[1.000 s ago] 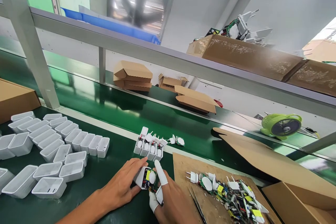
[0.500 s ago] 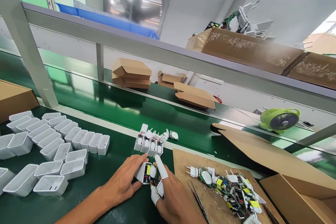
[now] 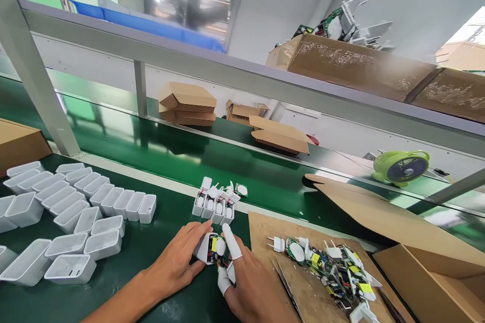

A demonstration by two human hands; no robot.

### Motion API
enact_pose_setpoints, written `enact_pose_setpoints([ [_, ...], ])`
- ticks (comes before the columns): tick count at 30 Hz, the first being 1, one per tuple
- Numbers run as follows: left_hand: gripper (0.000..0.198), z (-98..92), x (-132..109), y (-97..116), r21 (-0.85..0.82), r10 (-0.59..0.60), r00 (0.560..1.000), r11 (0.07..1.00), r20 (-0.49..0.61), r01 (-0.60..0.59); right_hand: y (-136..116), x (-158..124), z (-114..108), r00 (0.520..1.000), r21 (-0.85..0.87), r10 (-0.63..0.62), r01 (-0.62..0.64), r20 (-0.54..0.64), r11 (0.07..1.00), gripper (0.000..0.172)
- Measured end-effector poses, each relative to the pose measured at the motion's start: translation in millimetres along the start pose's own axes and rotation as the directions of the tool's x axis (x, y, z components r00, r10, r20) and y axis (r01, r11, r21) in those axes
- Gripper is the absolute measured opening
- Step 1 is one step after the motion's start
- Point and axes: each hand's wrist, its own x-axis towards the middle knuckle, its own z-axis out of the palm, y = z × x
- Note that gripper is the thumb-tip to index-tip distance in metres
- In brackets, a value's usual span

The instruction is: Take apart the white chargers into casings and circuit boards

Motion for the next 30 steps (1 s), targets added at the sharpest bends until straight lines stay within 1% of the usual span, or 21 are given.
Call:
enact_pose_setpoints([
  [2,0.088,-0.2,0.2,0.7,0.001,-0.002,1.0,1.0,0.003,0.001,-0.2,0.5,0.2,1.0,0.002,-0.009,0.01,-0.023,1.0,0.07],
  [6,0.087,-0.6,0.4,2.9,-0.002,-0.01,1.0,1.0,-0.001,0.01,1.7,1.1,2.4,0.999,0.025,-0.018,0.019,-0.027,1.0,0.063],
  [11,0.089,-1.5,1.6,4.2,0.004,-0.009,1.0,1.0,-0.007,0.009,5.6,-0.3,6.9,0.999,0.037,-0.03,0.031,-0.037,0.999,0.072],
  [17,0.088,-2.4,1.5,3.1,0.069,0.003,1.0,0.998,-0.009,-0.002,3.9,0.2,5.3,1.0,-0.033,-0.025,0.025,0.014,0.999,0.071],
  [22,0.09,0.9,-1.0,0.0,0.007,-0.003,1.0,1.0,0.014,0.003,-0.3,-1.3,0.8,0.996,-0.148,-0.031,0.044,0.088,0.988,0.068],
  [25,0.095,1.8,-0.3,0.4,-0.019,-0.004,0.999,1.0,0.033,0.004,-3.3,-3.7,-5.5,0.992,-0.172,-0.032,0.053,0.12,0.984,0.071],
  [30,0.097,1.2,0.0,3.3,-0.033,-0.004,1.0,0.999,0.021,0.004,-5.4,-8.8,-11.2,0.996,-0.133,-0.035,0.045,0.079,0.99,0.08],
])
